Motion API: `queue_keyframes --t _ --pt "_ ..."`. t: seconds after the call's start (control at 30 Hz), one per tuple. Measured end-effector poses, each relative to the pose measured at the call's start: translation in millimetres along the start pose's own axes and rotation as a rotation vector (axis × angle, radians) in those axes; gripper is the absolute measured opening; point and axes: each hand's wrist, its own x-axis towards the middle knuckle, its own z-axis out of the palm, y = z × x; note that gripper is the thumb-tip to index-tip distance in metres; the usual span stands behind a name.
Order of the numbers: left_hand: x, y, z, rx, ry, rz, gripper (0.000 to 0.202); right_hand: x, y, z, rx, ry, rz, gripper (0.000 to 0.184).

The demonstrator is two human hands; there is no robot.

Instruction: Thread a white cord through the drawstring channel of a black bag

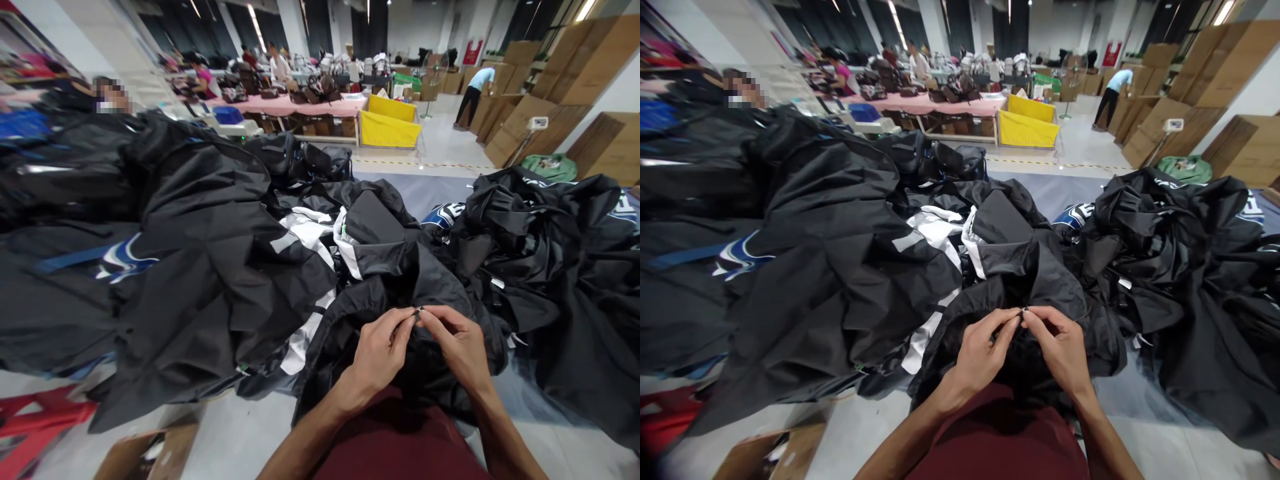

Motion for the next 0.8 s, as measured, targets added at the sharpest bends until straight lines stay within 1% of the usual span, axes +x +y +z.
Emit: queue_keyframes --t 0.07,0.17,0.27,0.33,0.4,0.5,0.53,0.57,0.6,0.63,0.73,0.8 --pt "1 -2 1.1 0.103 0.026 0.083 0.019 -1 0 1 -0.011 -0.001 -0.010 0.028" --pt "1 -4 3.0 0.253 0.044 0.219 0.030 -2 1 2 -0.036 -0.038 -0.044 0.028" --pt "-2 -7 5.7 0.313 0.048 0.282 0.039 -2 4 4 -0.086 -0.076 -0.116 0.027" --pt "-4 -9 7.3 0.300 0.062 0.249 0.037 0 7 6 -0.147 -0.085 -0.178 0.025" --pt "-5 -9 7.5 0.243 0.087 0.163 0.032 1 8 8 -0.226 -0.047 -0.256 0.021" --pt "-6 -9 5.3 0.158 0.117 0.037 0.029 0 6 10 -0.355 0.129 -0.402 0.018" --pt "-6 -8 4.4 0.144 0.120 0.017 0.029 -2 4 11 -0.381 0.181 -0.434 0.016" --pt "-5 -8 3.7 0.134 0.121 0.008 0.029 -4 2 10 -0.390 0.204 -0.444 0.013" --pt "-5 -7 3.4 0.128 0.121 0.008 0.029 -6 0 10 -0.380 0.191 -0.427 0.011" --pt "-5 -6 3.5 0.125 0.122 0.014 0.028 -8 -2 10 -0.353 0.151 -0.390 0.012" --pt "-6 -4 5.4 0.120 0.127 0.044 0.028 -11 -5 10 -0.254 0.020 -0.239 0.016" --pt "-7 -3 6.7 0.116 0.119 0.054 0.028 -12 -4 10 -0.203 -0.001 -0.164 0.019"
